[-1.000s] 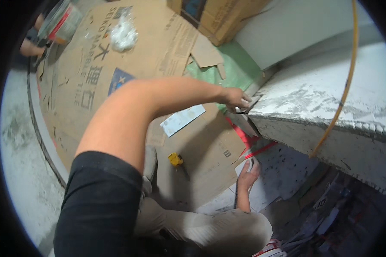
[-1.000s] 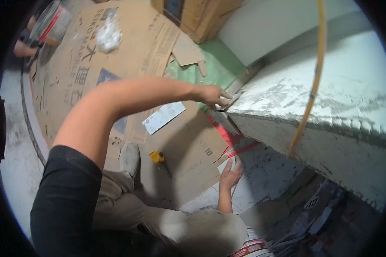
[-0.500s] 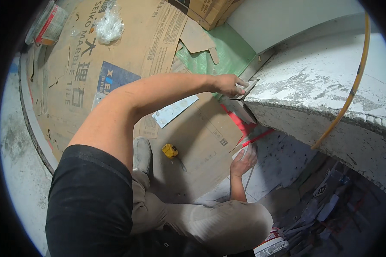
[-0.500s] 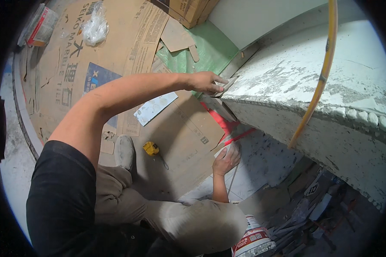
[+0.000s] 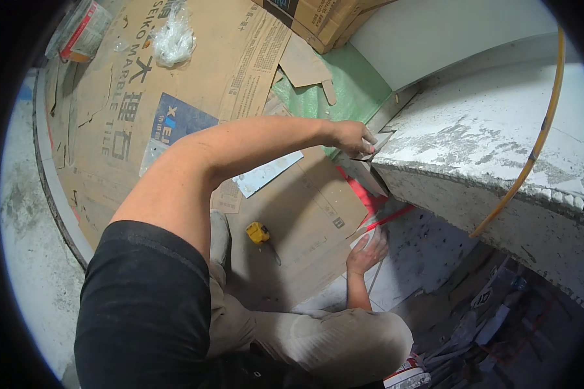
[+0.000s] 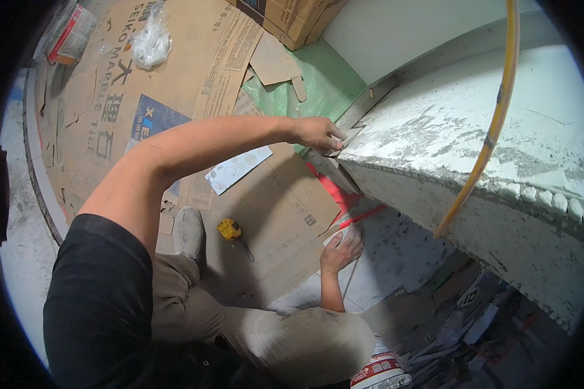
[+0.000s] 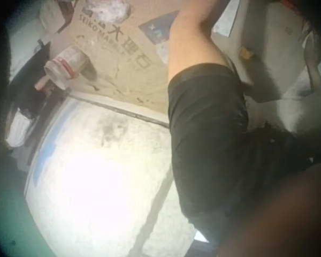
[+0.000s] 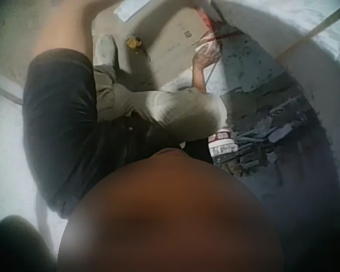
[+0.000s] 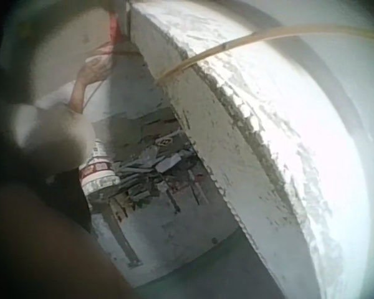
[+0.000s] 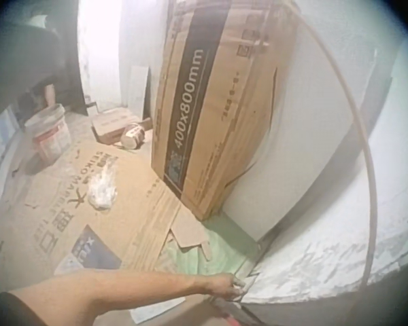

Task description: Cutting tiles with a grinder and applying mortar to install them at the base of a wall.

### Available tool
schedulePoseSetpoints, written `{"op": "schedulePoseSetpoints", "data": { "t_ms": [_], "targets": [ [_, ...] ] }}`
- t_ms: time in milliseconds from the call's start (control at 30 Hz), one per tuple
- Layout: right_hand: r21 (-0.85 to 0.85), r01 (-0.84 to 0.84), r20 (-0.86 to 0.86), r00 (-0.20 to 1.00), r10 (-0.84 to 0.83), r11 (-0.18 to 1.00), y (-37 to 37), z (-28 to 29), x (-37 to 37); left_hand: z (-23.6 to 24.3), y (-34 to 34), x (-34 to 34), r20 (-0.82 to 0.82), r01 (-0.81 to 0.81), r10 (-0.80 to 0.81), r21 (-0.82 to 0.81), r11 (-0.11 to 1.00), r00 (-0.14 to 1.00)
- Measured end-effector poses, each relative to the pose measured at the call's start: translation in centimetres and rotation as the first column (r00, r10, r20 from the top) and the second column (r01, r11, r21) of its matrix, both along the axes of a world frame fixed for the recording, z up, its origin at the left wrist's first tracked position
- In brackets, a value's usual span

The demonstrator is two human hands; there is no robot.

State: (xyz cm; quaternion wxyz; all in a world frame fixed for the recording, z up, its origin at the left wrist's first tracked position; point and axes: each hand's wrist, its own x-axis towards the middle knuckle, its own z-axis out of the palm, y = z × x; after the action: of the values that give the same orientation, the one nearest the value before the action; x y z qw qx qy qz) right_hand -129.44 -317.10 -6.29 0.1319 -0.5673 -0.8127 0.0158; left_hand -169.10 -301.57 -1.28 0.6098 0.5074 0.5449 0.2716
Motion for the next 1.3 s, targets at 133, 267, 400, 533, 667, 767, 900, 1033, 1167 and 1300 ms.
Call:
{"op": "schedulePoseSetpoints", "data": {
  "t_ms": [133, 267, 400, 533, 667, 767, 900, 1033, 1167, 1300],
  "targets": [
    [-0.01, -0.002, -0.003, 1.0, 0.001, 1.0, -0.2, -0.1, -0.1, 0.1, 1.5, -0.7, -0.121, 0.266, -0.26, 0.038, 0.963, 0.958],
    [-0.007, -0.001, 0.0, 1.0, 0.001, 1.0, -0.4, -0.1, 0.3, -0.1, 2.1, -0.4, -0.071, 0.218, -0.214, 0.061, 0.974, 0.974],
    [-0.019, -0.007, -0.01, 1.0, 0.006, 1.0, -0.1, -0.1, 0.4, 0.4, 3.8, -1.7, 0.302, 0.168, -0.081, -0.274, 0.947, 0.95],
    [-0.009, -0.052, -0.052, 0.997, 0.052, 0.999, -0.3, 0.2, -1.1, -1.1, 2.7, -2.2, 0.147, 0.112, -0.082, -0.206, 0.972, 0.986],
    [0.023, 0.002, -0.088, 0.996, 0.0, 1.0, 1.0, 0.7, -0.3, 0.5, 2.5, -0.5, 0.169, 0.12, -0.09, -0.173, 0.978, 0.981],
    [-0.026, 0.112, -0.236, 0.965, -0.115, 0.993, 3.1, 1.1, -3.2, 0.4, 2.8, -0.8, 0.189, 0.087, -0.044, -0.226, 0.97, 0.981],
    [-0.395, 0.14, -0.5, 0.797, -0.34, 0.908, 5.7, 2.5, -9.5, 0.3, 2.5, -0.5, 0.191, 0.094, -0.047, -0.246, 0.965, 0.98],
    [-0.323, 0.139, -0.508, 0.809, -0.295, 0.936, 7.9, 2.5, -13.3, 0.2, 2.1, -0.9, 0.121, 0.029, -0.005, -0.196, 0.98, 0.993],
    [-0.182, 0.177, -0.487, 0.838, -0.245, 0.967, 9.2, 1.1, -14.4, 1.6, 2.5, -0.5, 0.131, 0.022, 0.011, -0.246, 0.969, 0.991],
    [-0.167, 0.23, -0.458, 0.843, -0.282, 0.959, 9.1, 0.3, -14.5, 1.5, 1.6, -0.5, 0.146, -0.002, 0.036, -0.227, 0.974, 0.989]
  ]
}}
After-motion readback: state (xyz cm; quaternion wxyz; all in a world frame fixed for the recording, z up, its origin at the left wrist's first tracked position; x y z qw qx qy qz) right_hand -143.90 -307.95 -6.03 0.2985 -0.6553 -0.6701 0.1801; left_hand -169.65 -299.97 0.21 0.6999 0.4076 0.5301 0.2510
